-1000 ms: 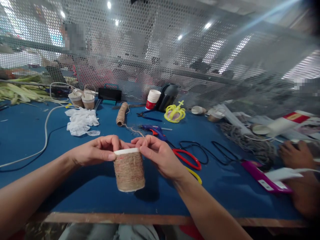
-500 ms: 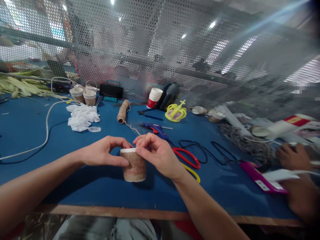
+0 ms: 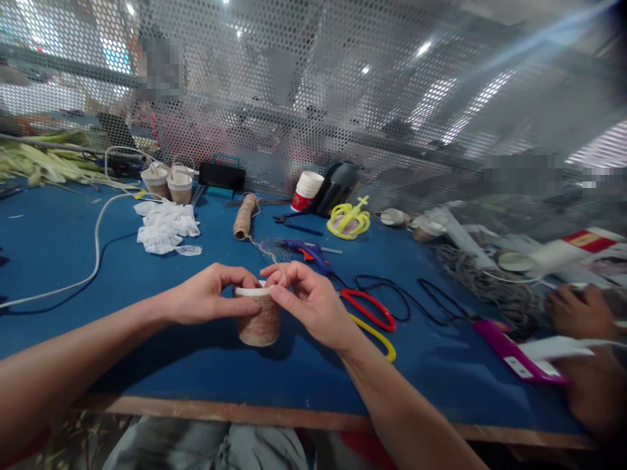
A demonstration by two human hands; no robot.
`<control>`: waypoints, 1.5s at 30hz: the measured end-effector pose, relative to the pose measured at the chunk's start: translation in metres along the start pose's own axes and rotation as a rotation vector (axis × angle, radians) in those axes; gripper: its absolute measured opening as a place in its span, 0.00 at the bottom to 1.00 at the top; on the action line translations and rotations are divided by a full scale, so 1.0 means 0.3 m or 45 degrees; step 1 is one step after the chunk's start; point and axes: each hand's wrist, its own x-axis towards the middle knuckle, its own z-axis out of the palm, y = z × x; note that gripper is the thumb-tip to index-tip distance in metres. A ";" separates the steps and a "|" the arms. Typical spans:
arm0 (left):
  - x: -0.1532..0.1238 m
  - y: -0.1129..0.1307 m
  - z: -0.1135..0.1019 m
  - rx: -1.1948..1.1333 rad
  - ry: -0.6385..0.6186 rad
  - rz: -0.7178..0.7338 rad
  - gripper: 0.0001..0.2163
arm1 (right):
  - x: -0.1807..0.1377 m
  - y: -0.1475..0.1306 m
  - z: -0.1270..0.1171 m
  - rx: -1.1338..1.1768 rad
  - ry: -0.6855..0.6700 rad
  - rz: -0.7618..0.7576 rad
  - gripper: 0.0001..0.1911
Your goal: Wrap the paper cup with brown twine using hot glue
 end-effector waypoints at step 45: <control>-0.025 0.039 0.052 -0.013 -0.276 0.223 0.04 | 0.317 -0.028 0.072 -0.220 -0.364 0.416 0.03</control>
